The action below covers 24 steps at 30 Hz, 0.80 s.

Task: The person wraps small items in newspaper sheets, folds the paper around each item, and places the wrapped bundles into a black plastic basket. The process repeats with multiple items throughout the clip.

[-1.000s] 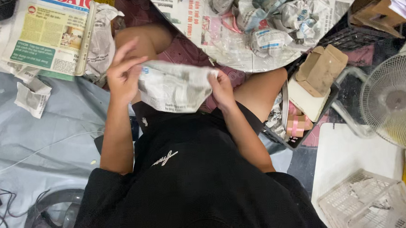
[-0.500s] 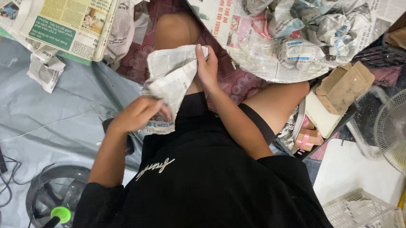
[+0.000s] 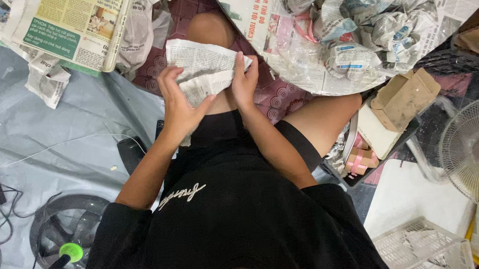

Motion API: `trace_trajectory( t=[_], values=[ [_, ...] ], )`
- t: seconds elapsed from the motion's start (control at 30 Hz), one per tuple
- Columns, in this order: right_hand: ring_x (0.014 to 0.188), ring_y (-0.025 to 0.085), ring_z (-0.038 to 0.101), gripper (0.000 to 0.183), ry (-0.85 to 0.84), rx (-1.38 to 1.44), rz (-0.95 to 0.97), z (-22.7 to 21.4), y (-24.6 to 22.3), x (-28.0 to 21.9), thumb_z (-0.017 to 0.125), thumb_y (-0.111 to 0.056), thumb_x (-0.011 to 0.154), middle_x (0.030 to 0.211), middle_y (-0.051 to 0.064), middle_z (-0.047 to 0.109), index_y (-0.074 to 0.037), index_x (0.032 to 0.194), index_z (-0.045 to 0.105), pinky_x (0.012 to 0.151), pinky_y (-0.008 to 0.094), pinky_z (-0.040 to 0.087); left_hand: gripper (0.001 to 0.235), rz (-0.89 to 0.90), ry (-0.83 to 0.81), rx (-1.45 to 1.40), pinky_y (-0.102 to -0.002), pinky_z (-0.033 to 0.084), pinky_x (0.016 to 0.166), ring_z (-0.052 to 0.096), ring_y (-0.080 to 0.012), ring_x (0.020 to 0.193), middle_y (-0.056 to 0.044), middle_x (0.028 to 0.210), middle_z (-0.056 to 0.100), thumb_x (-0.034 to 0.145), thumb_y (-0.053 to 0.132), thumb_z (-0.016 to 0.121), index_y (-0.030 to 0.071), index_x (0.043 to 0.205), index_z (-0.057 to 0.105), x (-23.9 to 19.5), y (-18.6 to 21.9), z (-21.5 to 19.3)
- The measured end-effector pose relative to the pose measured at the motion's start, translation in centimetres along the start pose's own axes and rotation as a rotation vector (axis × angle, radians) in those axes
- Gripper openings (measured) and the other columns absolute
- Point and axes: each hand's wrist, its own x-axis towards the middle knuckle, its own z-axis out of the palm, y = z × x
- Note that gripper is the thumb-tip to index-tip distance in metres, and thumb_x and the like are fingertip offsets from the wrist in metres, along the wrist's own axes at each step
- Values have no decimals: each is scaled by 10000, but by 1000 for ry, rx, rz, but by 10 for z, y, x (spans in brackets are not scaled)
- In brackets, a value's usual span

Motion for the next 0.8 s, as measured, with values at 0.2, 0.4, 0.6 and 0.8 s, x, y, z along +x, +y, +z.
trace_trajectory(
  t=[0.2, 0.4, 0.6, 0.8],
  values=[
    [846, 73, 512, 255, 59, 44, 10, -21, -14, -10, 610, -272, 1072, 903, 8, 582, -34, 1064, 521, 752, 254, 467, 915, -176, -256, -84, -407, 524, 912, 630, -311, 1052, -172, 1269, 538, 694, 215, 898, 20, 1437, 400, 13, 28, -8],
    [1113, 192, 562, 355, -131, 19, -159, -57, -54, -18, 697, -104, 963, 1140, 105, 555, -23, 1198, 444, 1006, 333, 464, 310, 135, -513, 243, -454, 496, 854, 622, -336, 994, -144, 982, 648, 769, 269, 850, 56, 913, 677, 16, 34, -11],
    [1393, 325, 548, 557, -393, -603, -500, -56, -139, -18, 700, -119, 965, 1522, 205, 558, -65, 1464, 457, 1240, 415, 417, 258, 366, -621, 464, -576, 349, 1109, 683, -312, 839, -85, 786, 698, 720, 171, 806, 76, 922, 678, 30, 49, -2],
    [1322, 347, 612, 693, -580, -669, -278, -45, -166, -8, 854, -317, 890, 1398, 179, 628, -55, 1432, 510, 1129, 425, 478, 283, 621, -551, 575, -618, 257, 1190, 675, -257, 1101, -83, 1092, 726, 689, 155, 783, 116, 946, 671, 33, 41, 0]
  ],
)
